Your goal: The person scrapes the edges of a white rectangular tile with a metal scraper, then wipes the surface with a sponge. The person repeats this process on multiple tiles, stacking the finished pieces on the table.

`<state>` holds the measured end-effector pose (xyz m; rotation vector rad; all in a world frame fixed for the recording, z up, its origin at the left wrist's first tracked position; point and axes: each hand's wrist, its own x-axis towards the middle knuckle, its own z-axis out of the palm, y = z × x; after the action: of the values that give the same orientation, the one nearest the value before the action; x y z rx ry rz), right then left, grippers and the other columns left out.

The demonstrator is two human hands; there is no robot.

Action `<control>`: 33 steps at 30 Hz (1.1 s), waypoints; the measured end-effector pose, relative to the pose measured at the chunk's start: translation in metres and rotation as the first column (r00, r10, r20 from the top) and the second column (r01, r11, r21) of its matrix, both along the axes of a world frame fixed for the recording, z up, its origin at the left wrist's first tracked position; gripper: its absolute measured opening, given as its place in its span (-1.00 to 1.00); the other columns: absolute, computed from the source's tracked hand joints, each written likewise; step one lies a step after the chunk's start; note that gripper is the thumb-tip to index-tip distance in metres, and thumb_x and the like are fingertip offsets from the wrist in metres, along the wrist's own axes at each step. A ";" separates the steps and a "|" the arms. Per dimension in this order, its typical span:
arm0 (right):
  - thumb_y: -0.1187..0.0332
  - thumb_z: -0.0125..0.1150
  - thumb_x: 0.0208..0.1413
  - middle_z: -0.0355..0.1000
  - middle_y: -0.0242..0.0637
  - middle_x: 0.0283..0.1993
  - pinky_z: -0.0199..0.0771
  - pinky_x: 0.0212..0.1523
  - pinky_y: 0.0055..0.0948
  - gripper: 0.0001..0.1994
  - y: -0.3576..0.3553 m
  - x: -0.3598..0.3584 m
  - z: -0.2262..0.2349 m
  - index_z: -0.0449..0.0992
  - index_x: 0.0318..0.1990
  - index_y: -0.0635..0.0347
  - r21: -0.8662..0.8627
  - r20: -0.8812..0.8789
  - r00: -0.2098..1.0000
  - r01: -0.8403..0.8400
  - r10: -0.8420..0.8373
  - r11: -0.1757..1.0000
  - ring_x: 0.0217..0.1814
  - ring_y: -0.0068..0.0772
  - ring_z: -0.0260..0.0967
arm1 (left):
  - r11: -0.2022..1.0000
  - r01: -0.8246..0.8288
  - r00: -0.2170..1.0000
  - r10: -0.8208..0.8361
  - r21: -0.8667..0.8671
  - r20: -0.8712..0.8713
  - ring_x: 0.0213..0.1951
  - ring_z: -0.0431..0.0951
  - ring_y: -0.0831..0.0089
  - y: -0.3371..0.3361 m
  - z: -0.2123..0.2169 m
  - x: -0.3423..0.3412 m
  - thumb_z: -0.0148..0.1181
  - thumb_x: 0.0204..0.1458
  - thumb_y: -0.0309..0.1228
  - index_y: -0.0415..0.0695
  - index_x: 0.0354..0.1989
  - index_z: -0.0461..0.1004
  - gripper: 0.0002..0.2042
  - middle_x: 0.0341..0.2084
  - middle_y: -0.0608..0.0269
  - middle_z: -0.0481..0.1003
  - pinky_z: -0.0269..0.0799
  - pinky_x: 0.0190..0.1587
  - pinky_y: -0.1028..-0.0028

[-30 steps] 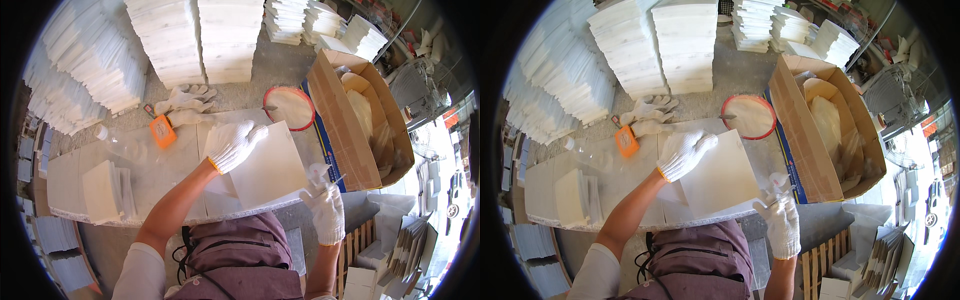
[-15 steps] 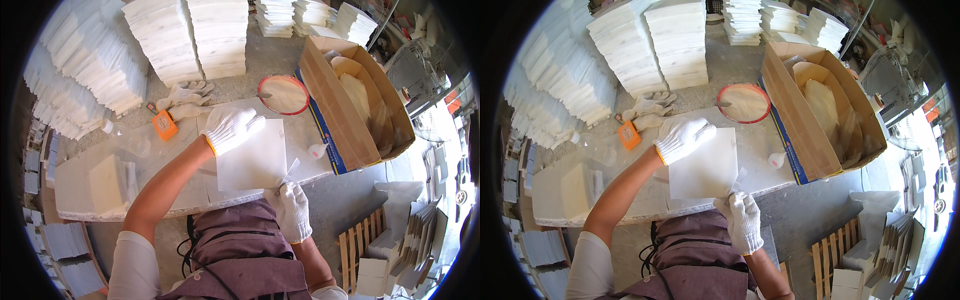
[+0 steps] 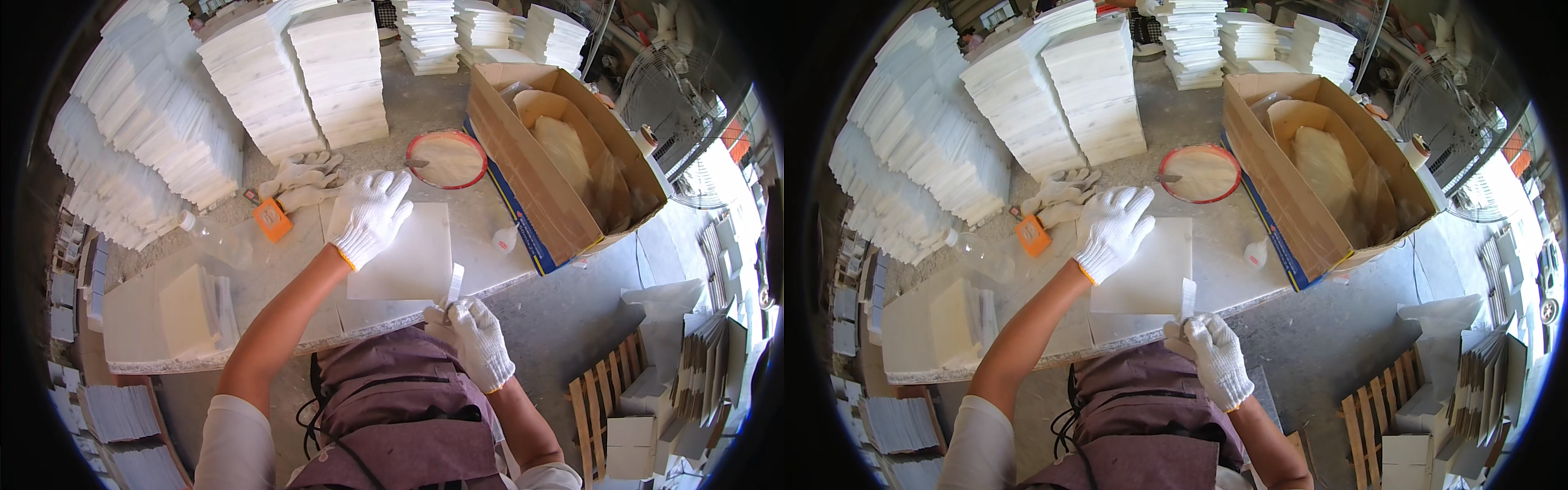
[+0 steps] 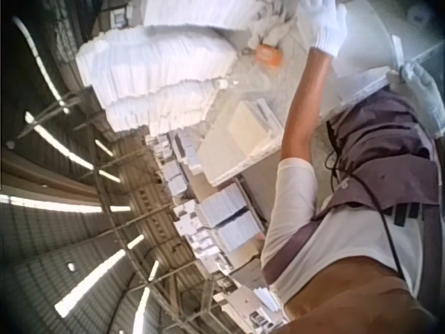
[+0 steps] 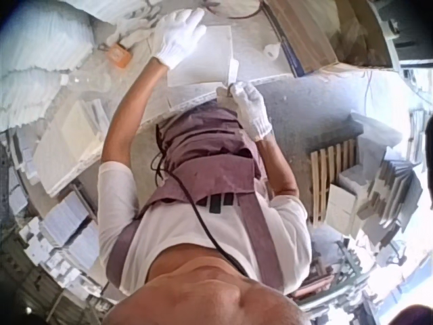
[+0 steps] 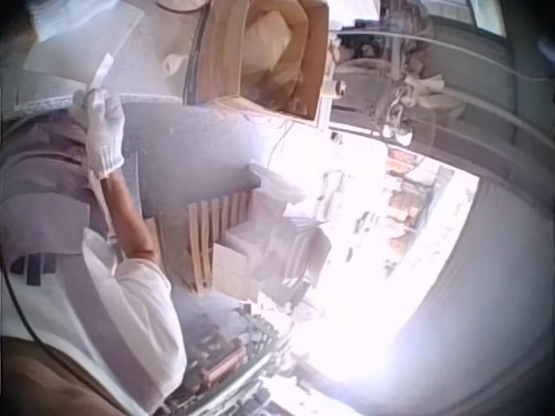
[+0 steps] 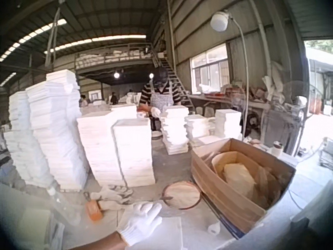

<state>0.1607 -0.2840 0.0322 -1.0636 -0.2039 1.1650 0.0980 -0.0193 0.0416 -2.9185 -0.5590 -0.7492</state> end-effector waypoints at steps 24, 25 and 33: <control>0.34 0.18 0.26 0.41 -0.36 -0.29 0.38 -0.36 -0.62 -0.82 -0.053 0.027 -0.024 0.45 -0.08 0.22 0.084 0.012 0.936 0.351 -0.353 0.933 -0.37 -0.62 0.32 | 0.879 0.340 0.931 -0.364 -0.335 -0.010 0.24 0.34 0.11 -0.119 0.022 -0.040 0.17 0.13 -0.02 -0.10 0.13 0.47 -0.50 0.14 0.05 0.43 0.10 0.36 0.07; 0.36 0.17 0.27 0.41 -0.36 -0.29 0.36 -0.37 -0.63 -0.82 -0.047 0.029 -0.023 0.46 -0.06 0.21 0.093 0.039 0.951 0.301 -0.306 0.949 -0.37 -0.63 0.31 | 0.763 0.486 0.862 -0.499 -0.426 0.090 0.22 0.37 0.17 -0.125 0.019 -0.045 0.22 0.11 -0.06 -0.06 0.11 0.49 -0.54 0.12 0.11 0.44 0.13 0.36 0.08; 0.50 0.09 0.26 0.40 -0.41 -0.30 0.21 -0.48 -0.63 -0.77 0.024 0.070 -0.015 0.48 0.05 0.18 0.189 0.316 0.919 0.183 -0.236 0.965 -0.45 -0.70 0.19 | 0.878 0.329 0.943 -0.325 -0.347 0.072 0.19 0.38 0.15 -0.111 0.023 -0.052 0.38 -0.12 -0.18 -0.08 0.07 0.49 -0.47 0.09 0.17 0.43 0.23 0.29 0.07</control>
<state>0.2302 -0.2596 0.0170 -1.1105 -0.4317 0.7555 0.0457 -0.1301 0.0646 -3.4039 -0.2138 -0.7663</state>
